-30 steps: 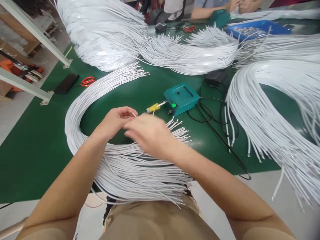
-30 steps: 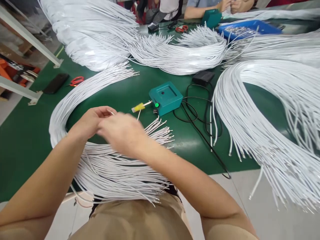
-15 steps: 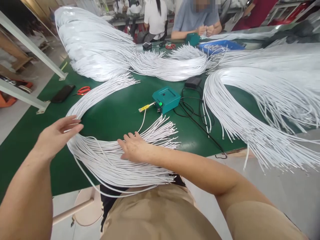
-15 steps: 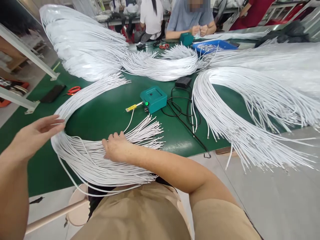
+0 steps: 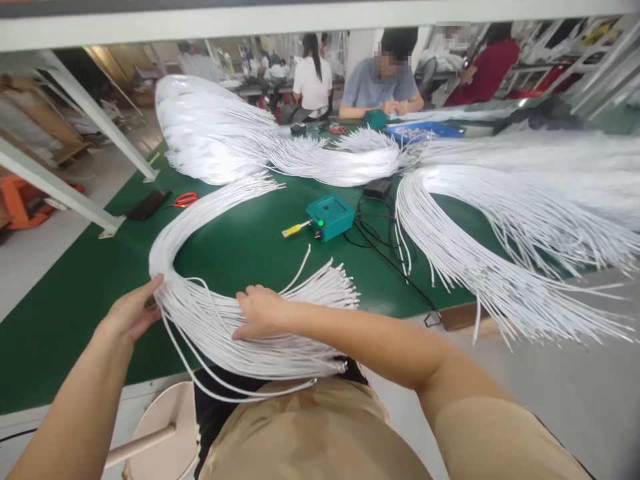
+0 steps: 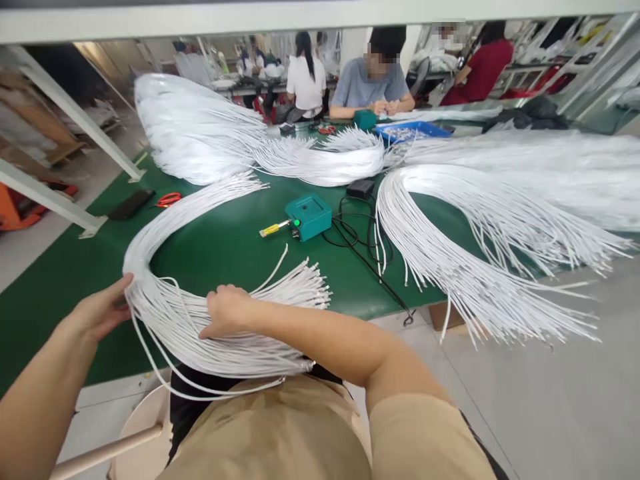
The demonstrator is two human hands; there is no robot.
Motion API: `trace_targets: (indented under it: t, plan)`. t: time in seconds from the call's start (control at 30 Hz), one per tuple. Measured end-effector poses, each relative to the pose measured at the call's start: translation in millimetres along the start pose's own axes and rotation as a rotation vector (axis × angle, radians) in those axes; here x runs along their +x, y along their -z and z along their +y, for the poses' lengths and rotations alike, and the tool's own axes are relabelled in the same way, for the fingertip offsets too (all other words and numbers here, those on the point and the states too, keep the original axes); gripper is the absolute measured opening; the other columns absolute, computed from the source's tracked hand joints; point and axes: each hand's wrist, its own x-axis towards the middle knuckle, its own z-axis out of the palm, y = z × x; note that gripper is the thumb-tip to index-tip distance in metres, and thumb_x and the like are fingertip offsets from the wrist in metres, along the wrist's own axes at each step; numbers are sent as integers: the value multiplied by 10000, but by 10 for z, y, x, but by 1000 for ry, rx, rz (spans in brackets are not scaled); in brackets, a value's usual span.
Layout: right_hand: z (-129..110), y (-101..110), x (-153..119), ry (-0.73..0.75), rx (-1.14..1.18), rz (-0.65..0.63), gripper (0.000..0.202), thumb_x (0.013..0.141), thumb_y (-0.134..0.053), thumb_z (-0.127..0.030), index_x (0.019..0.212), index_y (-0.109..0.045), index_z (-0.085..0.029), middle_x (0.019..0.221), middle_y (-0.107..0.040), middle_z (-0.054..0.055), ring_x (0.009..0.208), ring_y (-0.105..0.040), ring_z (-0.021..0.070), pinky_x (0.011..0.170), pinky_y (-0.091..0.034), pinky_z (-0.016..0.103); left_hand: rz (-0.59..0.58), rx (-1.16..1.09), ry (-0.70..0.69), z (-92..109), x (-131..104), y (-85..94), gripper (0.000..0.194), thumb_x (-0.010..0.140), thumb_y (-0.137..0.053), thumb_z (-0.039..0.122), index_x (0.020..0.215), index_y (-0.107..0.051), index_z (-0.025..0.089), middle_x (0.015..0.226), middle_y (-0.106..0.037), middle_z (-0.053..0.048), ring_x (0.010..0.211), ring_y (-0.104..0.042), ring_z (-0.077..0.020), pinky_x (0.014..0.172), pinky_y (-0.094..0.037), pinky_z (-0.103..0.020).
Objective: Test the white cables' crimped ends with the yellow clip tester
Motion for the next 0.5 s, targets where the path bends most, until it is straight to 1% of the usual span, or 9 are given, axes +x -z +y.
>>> trace_targets:
  t: [0.07,0.1,0.2,0.27,0.3,0.37,0.4,0.47,0.5]
  plan:
    - [-3,44,-25,14,120,-84,632,695,-644,-485,1190,-544,-105,1143,-604,183,1024,-589,317,834,-491,419,-106,-233,181,76,-23,-1,333,620,-693,614,676,-632,291,636,-711,71,715,-684,-207,701,-597,-406]
    - [-13,88,-46,38,177,-110,589,695,-640,-435,1196,-540,-141,1142,-619,146,1013,-598,297,827,-491,395,-147,-309,195,112,-39,-2,325,639,-680,613,686,-636,295,660,-718,73,748,-685,-221,713,-596,-413]
    - [-114,310,-154,112,252,-69,449,696,-580,-261,1141,-556,-209,1064,-653,45,967,-608,236,817,-472,322,-168,-509,118,251,-90,-23,317,699,-633,608,749,-644,295,711,-726,71,795,-680,-227,752,-587,-412]
    - [-252,505,-250,145,280,-23,379,701,-534,-203,1077,-571,-225,998,-654,5,908,-607,201,776,-464,282,-170,-636,85,411,-128,-41,362,727,-585,635,755,-634,278,711,-724,50,788,-675,-223,761,-579,-413]
    - [-339,602,-299,150,297,1,362,705,-522,-187,1061,-573,-229,973,-651,-7,878,-602,187,753,-461,269,-202,-692,67,518,-150,-43,397,739,-550,655,759,-625,266,757,-732,29,816,-675,-237,767,-574,-437]
    - [-526,780,-391,146,334,56,333,730,-517,-188,1056,-571,-228,948,-644,-15,835,-588,170,717,-456,257,-278,-821,-21,784,-198,-16,426,762,-509,661,817,-612,252,952,-732,-4,935,-659,-260,818,-557,-475]
    - [-616,859,-432,146,355,84,317,752,-532,-215,1066,-570,-225,958,-641,-11,834,-581,169,712,-456,259,-272,-879,-71,934,-223,18,417,769,-522,638,847,-614,239,983,-724,-20,968,-649,-254,846,-552,-457]
    - [-767,1006,-506,182,404,106,324,800,-567,-316,1111,-566,-223,1004,-636,3,861,-572,171,731,-463,271,-276,-922,-114,1246,-272,123,383,788,-558,565,881,-624,200,927,-712,-59,975,-640,-225,875,-546,-384]
    - [-817,1081,-538,212,427,93,358,819,-570,-369,1147,-561,-225,1028,-635,11,876,-572,170,751,-468,280,-306,-900,-109,1398,-296,190,348,791,-577,523,854,-622,183,854,-698,-66,910,-646,-207,842,-553,-354]
